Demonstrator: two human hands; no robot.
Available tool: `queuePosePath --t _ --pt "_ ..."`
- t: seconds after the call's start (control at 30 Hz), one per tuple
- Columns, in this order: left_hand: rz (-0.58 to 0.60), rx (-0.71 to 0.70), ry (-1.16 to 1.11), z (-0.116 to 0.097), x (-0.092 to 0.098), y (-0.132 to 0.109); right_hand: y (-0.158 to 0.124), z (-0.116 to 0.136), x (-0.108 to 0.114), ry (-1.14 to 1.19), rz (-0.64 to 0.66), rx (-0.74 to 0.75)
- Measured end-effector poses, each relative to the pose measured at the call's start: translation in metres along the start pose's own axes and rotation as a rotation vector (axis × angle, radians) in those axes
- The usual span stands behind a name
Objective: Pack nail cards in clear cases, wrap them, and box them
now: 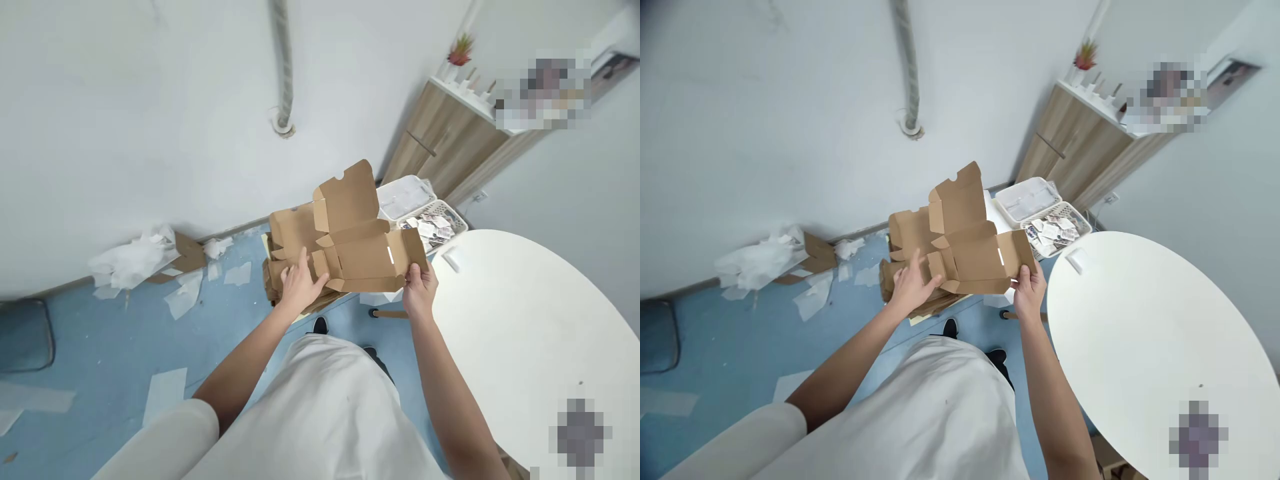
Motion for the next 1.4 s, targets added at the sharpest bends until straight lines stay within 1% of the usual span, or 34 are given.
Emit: queuePosePath --t 0.07,0.13,0.27,0.33,0.43,0.5,0.6,0.67,0.77,0.83,0.93,1.03,1.17,1.23,1.3,1.4 --pt "0.106 -0.023 -0.018 -0.023 -0.019 0.006 -0.002 0.004 0.029 0.049 -0.074 0.021" --pt "0.167 -0.069 -0.065 -0.051 -0.034 0.010 -0.006 0.010 0.063 0.072 -0.151 0.043" --pt "0.184 -0.239 -0.217 -0.120 -0.052 0.008 -0.023 0.022 0.146 0.056 -0.330 0.054" --pt "0.191 -0.313 -0.239 -0.157 -0.060 0.002 -0.037 0.027 0.190 0.036 -0.442 0.072" --pt "0.234 -0.426 -0.248 -0.212 -0.075 -0.011 -0.060 0.031 0.251 -0.008 -0.589 0.104" --pt "0.278 -0.498 -0.260 -0.247 -0.089 -0.023 -0.075 0.027 0.287 -0.036 -0.653 0.089" --pt "0.340 -0.577 -0.256 -0.290 -0.115 -0.041 -0.097 0.010 0.335 -0.061 -0.700 0.012" --pt "0.381 -0.619 -0.241 -0.314 -0.133 -0.053 -0.111 -0.004 0.363 -0.109 -0.726 -0.036" --pt "0.442 -0.684 -0.209 -0.343 -0.160 -0.070 -0.133 -0.023 0.401 -0.231 -0.800 -0.104" --pt "0.474 -0.728 -0.184 -0.359 -0.175 -0.081 -0.145 -0.035 0.417 -0.260 -0.813 -0.156" --pt "0.510 -0.762 -0.127 -0.374 -0.195 -0.091 -0.156 -0.048 0.431 -0.262 -0.797 -0.214" --pt "0.548 -0.779 -0.069 -0.384 -0.211 -0.097 -0.163 -0.060 0.435 -0.227 -0.796 -0.266" --pt "0.596 -0.799 -0.066 -0.394 -0.231 -0.100 -0.164 -0.071 0.432 -0.164 -0.801 -0.298" --pt "0.634 -0.768 -0.097 -0.397 -0.242 -0.097 -0.163 -0.074 0.429 -0.159 -0.796 -0.303" --pt "0.701 -0.704 -0.152 -0.398 -0.254 -0.092 -0.162 -0.074 0.426 -0.161 -0.795 -0.316" --pt "0.805 -0.607 -0.219 -0.399 -0.272 -0.083 -0.160 -0.070 0.425 -0.163 -0.830 -0.344"
Point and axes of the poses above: each hand's wrist, its own y-axis towards the middle knuckle, its own x-axis out of the back of the hand, z = x × y, the point moved 8 cm from there along y, towards the middle knuckle, and after that the axes turned 13 degrees about y, right-handed, at the moved point
